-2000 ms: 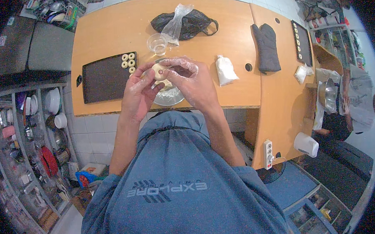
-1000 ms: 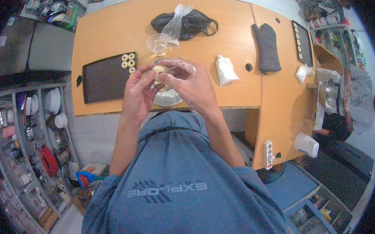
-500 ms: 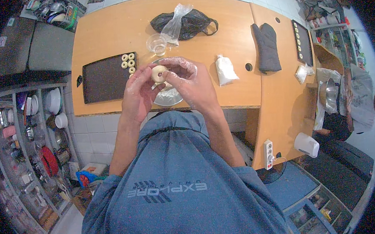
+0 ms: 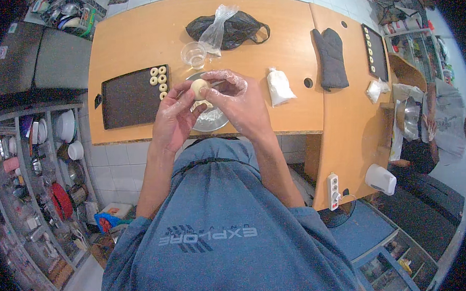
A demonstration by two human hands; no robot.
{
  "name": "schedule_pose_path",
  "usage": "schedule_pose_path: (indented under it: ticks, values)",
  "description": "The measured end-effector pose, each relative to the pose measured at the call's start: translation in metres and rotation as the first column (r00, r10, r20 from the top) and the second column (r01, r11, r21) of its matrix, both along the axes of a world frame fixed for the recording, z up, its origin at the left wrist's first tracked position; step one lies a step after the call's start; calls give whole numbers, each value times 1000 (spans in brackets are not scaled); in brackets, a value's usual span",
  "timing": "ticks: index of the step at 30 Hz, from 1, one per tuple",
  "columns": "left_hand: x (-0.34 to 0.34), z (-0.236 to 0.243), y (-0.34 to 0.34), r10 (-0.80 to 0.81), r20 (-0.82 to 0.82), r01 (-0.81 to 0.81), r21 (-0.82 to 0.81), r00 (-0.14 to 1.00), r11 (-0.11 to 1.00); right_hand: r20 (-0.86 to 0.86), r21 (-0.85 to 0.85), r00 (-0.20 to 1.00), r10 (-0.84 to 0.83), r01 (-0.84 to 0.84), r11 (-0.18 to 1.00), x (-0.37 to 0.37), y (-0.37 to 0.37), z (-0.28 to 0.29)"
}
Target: The person rolls a piece of dough between their palms to form a ball and then presses a hole into the center to shape it like a small donut.
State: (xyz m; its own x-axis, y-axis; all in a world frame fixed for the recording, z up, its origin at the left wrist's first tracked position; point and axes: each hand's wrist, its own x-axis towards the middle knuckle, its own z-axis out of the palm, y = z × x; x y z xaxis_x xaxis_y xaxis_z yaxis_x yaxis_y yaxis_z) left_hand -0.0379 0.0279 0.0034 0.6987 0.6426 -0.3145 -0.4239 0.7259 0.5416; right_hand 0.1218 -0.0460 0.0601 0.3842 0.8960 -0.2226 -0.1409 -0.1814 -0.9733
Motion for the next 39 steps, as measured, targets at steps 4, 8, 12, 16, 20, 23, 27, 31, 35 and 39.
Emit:
schedule_pose_path:
  ticks: [4,8,12,16,20,23,27,31,35,39]
  values:
    - [1,2,-1,-1,-23,1,37,1000,999,58,-1,998,27,-27,1000,1,0,-2]
    - [1,6,-1,7,11,-7,6,1000,1000,-21,20,1000,9,-8,1000,-1,0,0]
    - [1,5,-1,-6,-1,6,38,1000,999,-27,15,999,23,-23,1000,0,-1,-3]
    - [0,5,1,-16,7,16,-4,1000,1000,-47,27,999,-27,28,999,-2,1,-3]
    - [1,6,1,-6,28,6,-2,1000,1000,-15,-13,1000,-7,6,1000,-1,2,0]
    - [0,0,1,-8,57,9,-3,998,1000,-43,6,999,-4,4,1000,-2,1,-1]
    - [3,6,0,17,51,-17,-16,999,1000,-4,-10,1000,-12,12,1000,-3,0,4]
    - [6,13,0,46,-140,-18,194,989,981,70,11,997,-12,11,1000,-1,1,-3]
    - [6,13,-2,102,-121,-87,121,987,989,96,33,995,-8,5,999,-3,2,-3]
    - [4,13,0,99,-121,-87,99,988,991,129,1,991,34,-35,999,-3,2,3]
